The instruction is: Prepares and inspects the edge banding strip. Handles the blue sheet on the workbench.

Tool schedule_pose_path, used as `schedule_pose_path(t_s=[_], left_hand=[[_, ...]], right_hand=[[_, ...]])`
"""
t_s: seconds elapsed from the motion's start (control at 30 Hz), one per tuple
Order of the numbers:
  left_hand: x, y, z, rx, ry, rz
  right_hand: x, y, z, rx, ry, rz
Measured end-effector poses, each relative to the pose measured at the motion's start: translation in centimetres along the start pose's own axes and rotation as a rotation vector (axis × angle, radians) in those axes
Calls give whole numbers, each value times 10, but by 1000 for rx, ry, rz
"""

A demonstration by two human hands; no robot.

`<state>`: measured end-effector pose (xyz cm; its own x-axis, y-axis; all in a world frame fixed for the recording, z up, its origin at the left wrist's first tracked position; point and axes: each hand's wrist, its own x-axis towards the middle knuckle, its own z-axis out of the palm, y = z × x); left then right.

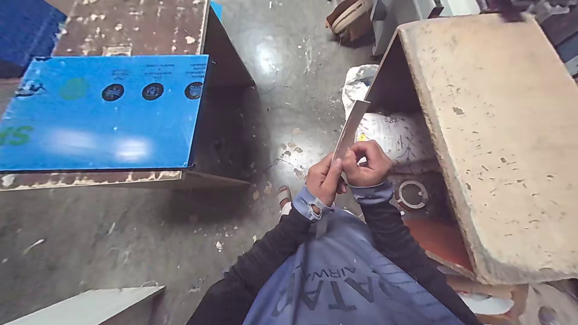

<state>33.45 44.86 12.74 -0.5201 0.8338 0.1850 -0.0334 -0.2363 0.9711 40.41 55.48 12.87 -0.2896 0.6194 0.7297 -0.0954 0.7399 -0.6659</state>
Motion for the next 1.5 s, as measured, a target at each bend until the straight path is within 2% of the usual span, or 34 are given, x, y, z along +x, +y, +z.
schedule_pose_path(t_s=[0.33,0.47,0.57,0.6,0.67,0.77,0.83,0.97,1.1,1.23,1.37,1.5], left_hand=[[0,3,3,-162,-51,-98],[0,7,6,-100,-4,-152],[2,-25,-14,-4,-27,-85],[5,-17,-15,36,4,-146],[14,9,-9,8,63,-242],[12,10,-9,-165,30,-162],[12,9,-11,-186,23,-165],[13,12,-11,-184,19,-144],[13,15,-5,-155,45,-116],[12,15,-3,-49,24,-63],[10,18,-1,162,-14,-12],[10,21,2,410,25,88]], right_hand=[[3,15,-7,-34,-18,-160],[2,11,-10,-13,-77,-173],[-14,-12,-7,24,-207,-240],[-20,-16,-3,38,-191,-240],[-21,-18,2,119,-140,-141],[-7,-18,-2,239,-89,57],[1,-18,-6,217,-65,142],[12,-13,-14,115,-188,343],[18,-16,-14,165,-242,399],[22,-23,-15,206,-272,460],[28,-30,-20,205,-251,494],[36,-36,-27,257,-285,583]])
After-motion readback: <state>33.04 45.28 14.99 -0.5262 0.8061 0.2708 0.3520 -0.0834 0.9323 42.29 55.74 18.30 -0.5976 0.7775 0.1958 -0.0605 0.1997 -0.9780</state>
